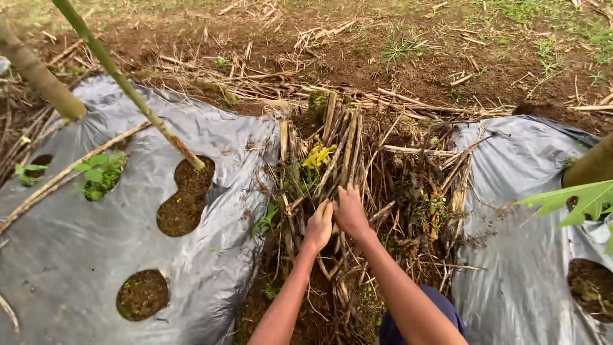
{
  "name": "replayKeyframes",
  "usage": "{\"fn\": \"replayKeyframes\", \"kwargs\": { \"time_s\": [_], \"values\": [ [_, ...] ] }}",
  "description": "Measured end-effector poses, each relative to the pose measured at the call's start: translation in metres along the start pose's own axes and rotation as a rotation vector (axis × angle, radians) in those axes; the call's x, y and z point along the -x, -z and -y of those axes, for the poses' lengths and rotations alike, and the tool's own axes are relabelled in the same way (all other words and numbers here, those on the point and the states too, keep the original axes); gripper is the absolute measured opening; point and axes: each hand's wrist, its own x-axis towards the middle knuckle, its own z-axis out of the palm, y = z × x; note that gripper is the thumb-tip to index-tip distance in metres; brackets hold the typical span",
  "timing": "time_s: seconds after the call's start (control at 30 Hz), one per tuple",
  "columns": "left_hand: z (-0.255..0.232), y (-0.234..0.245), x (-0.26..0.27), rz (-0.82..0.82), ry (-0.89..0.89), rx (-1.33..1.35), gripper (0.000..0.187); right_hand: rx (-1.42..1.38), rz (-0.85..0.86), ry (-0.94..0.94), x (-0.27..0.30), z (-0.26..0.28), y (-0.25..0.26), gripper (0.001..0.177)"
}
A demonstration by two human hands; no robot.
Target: The person sits on the ground and removes weeds from around small plants growing through holes in a black plastic sheet. They pull the weeds by hand and place them on a pile of dry sticks and leaves nearby.
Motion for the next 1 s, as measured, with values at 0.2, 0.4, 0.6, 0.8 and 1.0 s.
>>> {"fn": "replayKeyframes", "kwargs": {
  "time_s": [0.2,0.4,0.6,0.8,1.0],
  "values": [
    [0.020,0.014,-0.001,-0.199,0.031,0.090,0.079,-0.179,0.098,0.147,0.036,0.058,0.012,0.041],
    [-0.025,0.080,0.116,-0.309,-0.071,0.033,0.060,-0.218,0.321,0.197,0.071,0.154,0.045,0.056],
    [0.106,0.155,0.134,-0.492,-0.061,-0.058,0.044,-0.143,0.566,0.375,0.082,0.197,-0.013,0.046],
    [0.240,0.209,0.159,-0.775,-0.048,-0.037,0.039,-0.105,0.785,0.468,0.093,0.217,-0.118,0.054],
    [0.295,0.265,0.183,-0.918,0.019,0.058,0.037,-0.303,0.729,0.708,0.084,0.264,-0.215,0.066]
  ]
}}
